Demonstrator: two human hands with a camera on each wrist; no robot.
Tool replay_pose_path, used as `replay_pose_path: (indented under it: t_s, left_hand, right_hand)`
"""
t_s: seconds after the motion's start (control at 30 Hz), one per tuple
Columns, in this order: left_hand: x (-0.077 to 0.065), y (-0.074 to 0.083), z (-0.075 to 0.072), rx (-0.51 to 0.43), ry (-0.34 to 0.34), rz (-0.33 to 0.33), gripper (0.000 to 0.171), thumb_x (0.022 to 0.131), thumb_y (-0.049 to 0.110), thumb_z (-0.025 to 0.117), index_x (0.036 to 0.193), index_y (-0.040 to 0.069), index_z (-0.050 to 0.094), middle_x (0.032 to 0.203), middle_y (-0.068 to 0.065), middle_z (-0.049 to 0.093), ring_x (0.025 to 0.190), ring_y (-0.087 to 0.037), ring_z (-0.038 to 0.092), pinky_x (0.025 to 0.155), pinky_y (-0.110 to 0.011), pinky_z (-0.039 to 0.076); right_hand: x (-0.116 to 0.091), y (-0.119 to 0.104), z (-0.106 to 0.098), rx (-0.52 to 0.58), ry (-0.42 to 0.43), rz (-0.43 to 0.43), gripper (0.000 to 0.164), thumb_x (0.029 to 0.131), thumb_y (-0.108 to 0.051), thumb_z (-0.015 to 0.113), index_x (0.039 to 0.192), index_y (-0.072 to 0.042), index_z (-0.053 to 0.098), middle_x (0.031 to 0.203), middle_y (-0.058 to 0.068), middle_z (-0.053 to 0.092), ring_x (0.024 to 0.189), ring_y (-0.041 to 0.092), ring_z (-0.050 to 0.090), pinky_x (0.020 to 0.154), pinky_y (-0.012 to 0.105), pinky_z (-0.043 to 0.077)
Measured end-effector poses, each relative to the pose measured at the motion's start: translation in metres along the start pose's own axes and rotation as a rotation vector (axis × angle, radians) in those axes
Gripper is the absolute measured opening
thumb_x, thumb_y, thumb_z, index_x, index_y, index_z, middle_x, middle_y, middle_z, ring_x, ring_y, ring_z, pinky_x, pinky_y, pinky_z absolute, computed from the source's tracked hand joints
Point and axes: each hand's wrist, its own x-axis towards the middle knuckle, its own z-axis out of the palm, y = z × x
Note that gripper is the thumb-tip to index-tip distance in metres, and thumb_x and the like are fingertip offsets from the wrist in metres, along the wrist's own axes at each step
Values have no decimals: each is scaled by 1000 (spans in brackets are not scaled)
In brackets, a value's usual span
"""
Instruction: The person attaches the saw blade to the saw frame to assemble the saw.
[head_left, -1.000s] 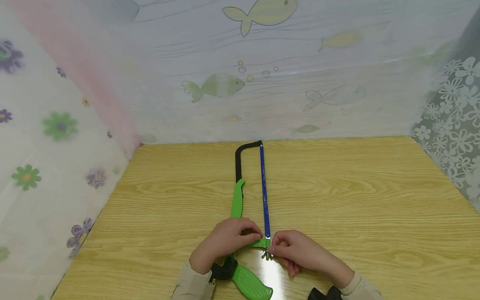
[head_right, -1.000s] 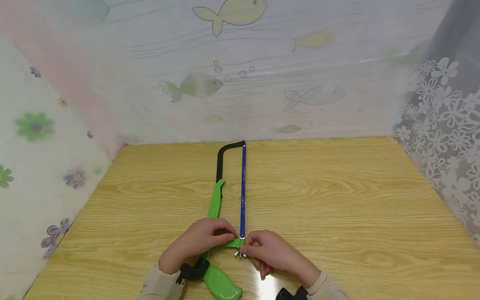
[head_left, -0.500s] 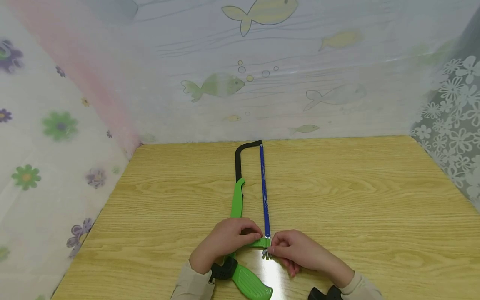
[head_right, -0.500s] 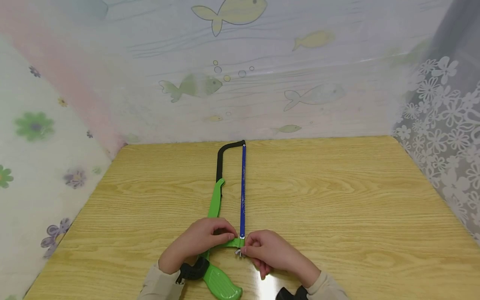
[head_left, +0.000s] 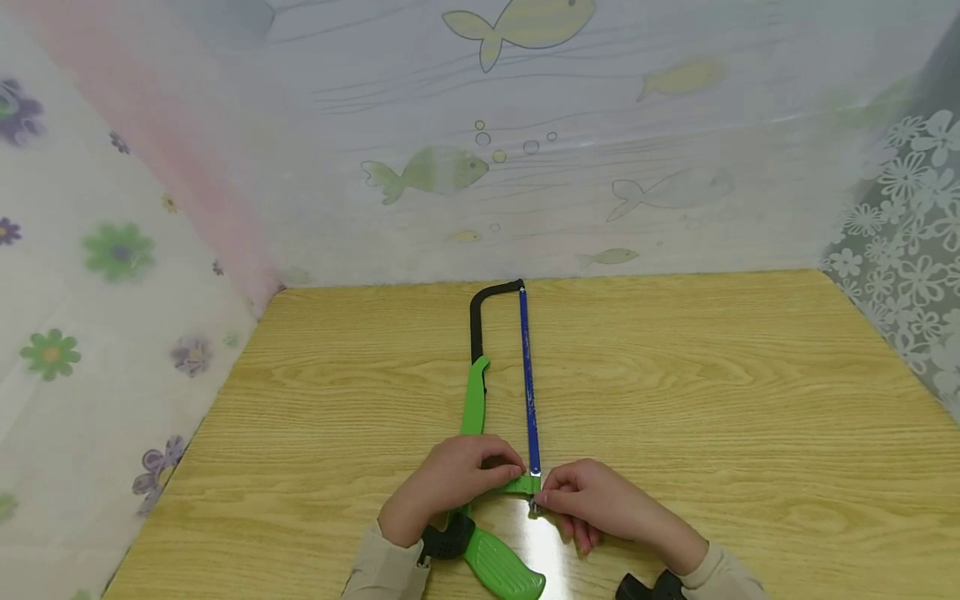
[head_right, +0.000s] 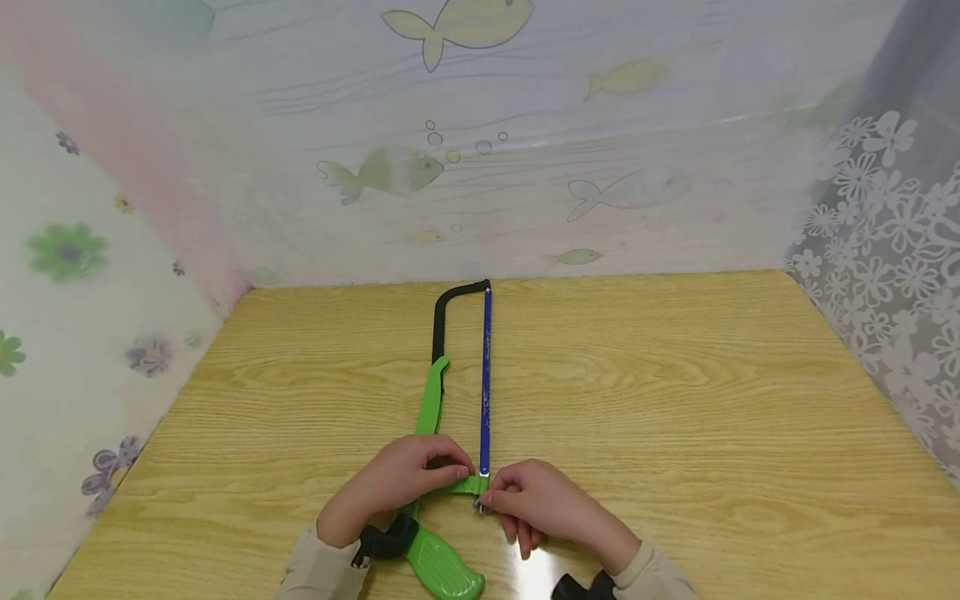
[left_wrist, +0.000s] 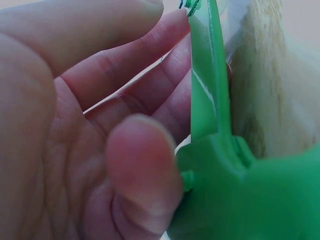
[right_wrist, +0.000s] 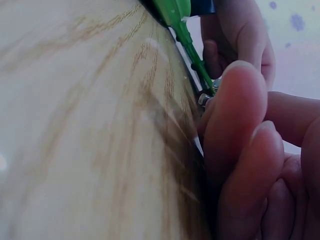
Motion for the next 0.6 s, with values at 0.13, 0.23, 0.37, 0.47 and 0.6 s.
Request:
replay_pose_path:
  t_s: [0.13, 0.23, 0.37, 0.47, 0.6]
  left_hand:
    - [0, 0, 0, -8, 0, 3, 16, 87, 39, 54, 93, 31, 66, 89, 21, 59, 81, 3, 53, 72, -23, 43]
    - [0, 0, 0, -13, 0, 5, 16, 87, 39, 54, 93, 30, 67, 89, 21, 59, 80, 4, 53, 72, -23, 43]
    - [0, 0, 0, -16, -1, 4, 16, 87, 39, 54, 92, 30, 67, 88, 21, 59, 80, 4, 53, 72, -23, 43]
    - [0, 0, 0, -17, -1, 4, 16, 87, 39, 54, 92, 30, 67, 88, 21, 59, 80, 4, 53, 72, -23, 43]
    - [0, 0, 0, -20, 0, 6, 16, 87, 39, 54, 92, 30, 67, 88, 21, 59, 80, 4, 53, 72, -22, 43]
  right_hand:
    - [1, 1, 0, 3, -1, 2, 30, 88, -38, 53, 80, -11, 63, 54, 2, 56, 37, 13, 50, 35, 28, 40]
    - [1, 2, 0, 9, -2, 3, 31, 88, -38, 52, 78, -11, 62, 54, 3, 56, 37, 13, 50, 35, 29, 40]
    - [1, 2, 0, 13, -4, 7, 32, 89, -39, 52, 78, -11, 63, 54, 3, 56, 37, 14, 50, 34, 29, 40]
    - [1, 2, 0, 11, -4, 12, 33, 88, -39, 52, 77, -11, 62, 54, 3, 56, 37, 14, 50, 34, 29, 40]
    - [1, 0, 1, 9, -3, 17, 34, 88, -40, 52, 76, -10, 62, 55, 3, 56, 37, 14, 50, 35, 29, 40]
